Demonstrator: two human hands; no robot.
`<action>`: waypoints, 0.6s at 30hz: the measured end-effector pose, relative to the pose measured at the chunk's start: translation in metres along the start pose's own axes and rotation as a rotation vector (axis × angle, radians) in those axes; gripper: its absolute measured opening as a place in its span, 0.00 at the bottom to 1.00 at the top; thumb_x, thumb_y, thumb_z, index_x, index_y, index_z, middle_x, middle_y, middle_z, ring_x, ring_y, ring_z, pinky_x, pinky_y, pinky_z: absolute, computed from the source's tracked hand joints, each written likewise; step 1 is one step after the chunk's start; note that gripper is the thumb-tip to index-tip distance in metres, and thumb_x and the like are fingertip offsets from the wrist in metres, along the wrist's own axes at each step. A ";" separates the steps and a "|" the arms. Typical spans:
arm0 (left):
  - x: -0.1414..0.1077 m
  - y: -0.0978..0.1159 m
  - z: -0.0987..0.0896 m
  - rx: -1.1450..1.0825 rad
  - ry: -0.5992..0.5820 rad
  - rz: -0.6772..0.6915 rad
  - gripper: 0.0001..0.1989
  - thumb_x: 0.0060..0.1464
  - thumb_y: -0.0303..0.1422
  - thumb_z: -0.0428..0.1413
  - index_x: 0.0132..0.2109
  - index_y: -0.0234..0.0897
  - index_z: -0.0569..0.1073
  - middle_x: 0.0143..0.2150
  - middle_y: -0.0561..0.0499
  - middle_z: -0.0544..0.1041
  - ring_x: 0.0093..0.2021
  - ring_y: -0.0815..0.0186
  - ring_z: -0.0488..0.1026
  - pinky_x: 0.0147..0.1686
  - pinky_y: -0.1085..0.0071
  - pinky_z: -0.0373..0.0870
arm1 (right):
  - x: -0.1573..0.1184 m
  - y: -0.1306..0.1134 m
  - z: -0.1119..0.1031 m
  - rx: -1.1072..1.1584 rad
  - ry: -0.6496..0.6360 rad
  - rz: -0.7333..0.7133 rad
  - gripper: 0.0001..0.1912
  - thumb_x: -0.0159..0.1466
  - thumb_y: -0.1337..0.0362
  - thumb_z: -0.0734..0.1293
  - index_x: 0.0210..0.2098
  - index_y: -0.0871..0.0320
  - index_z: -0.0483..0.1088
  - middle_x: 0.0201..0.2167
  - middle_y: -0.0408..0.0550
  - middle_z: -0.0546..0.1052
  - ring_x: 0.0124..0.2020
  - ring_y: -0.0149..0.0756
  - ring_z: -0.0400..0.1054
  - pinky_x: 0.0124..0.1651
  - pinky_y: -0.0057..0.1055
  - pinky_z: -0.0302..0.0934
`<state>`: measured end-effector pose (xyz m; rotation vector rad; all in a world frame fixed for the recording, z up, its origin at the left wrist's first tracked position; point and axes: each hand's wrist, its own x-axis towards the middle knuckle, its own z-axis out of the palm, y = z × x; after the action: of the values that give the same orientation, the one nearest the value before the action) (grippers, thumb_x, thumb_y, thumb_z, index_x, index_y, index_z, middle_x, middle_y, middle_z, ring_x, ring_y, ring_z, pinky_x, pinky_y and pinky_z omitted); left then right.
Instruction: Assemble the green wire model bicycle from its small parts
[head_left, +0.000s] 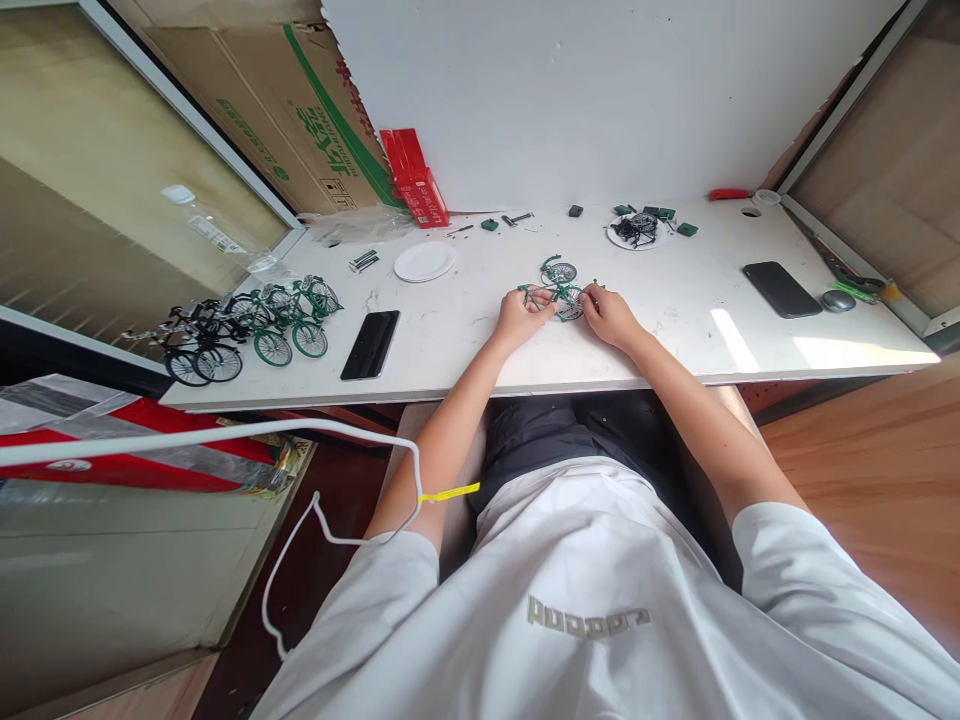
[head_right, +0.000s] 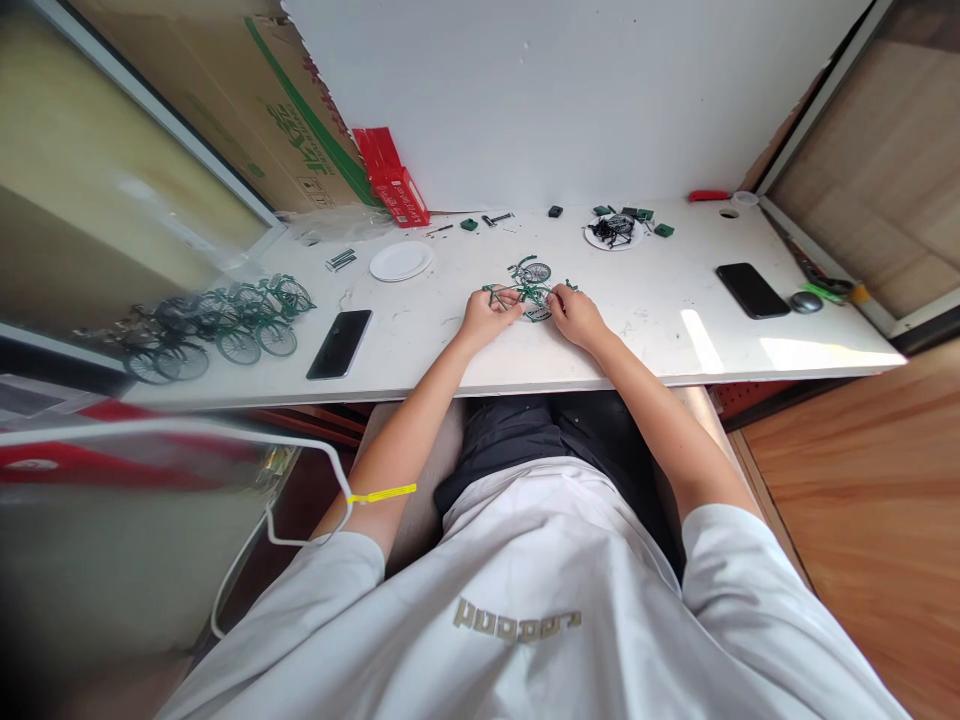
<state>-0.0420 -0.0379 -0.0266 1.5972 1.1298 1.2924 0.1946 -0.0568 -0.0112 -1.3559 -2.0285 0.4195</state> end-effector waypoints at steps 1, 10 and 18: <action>0.000 0.000 0.000 0.004 -0.001 0.002 0.15 0.50 0.35 0.77 0.43 0.36 0.84 0.39 0.47 0.85 0.30 0.70 0.75 0.31 0.74 0.76 | 0.000 0.000 0.000 -0.005 0.001 0.000 0.22 0.80 0.42 0.56 0.42 0.50 0.69 0.29 0.53 0.77 0.32 0.52 0.68 0.40 0.44 0.59; 0.000 0.000 0.001 0.021 0.007 -0.004 0.15 0.49 0.35 0.76 0.43 0.36 0.84 0.39 0.47 0.85 0.32 0.69 0.76 0.32 0.74 0.77 | 0.000 0.002 0.001 -0.005 -0.001 0.004 0.22 0.80 0.42 0.56 0.42 0.50 0.69 0.29 0.53 0.77 0.31 0.52 0.68 0.40 0.43 0.59; 0.000 -0.002 0.000 0.044 -0.004 -0.010 0.15 0.51 0.35 0.76 0.44 0.35 0.85 0.39 0.47 0.85 0.31 0.70 0.75 0.33 0.74 0.77 | 0.000 -0.001 0.000 -0.053 -0.035 0.022 0.18 0.80 0.48 0.56 0.43 0.50 0.68 0.30 0.54 0.78 0.32 0.52 0.68 0.40 0.42 0.56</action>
<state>-0.0421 -0.0375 -0.0283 1.6235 1.1690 1.2655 0.1944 -0.0570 -0.0106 -1.4132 -2.0681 0.4052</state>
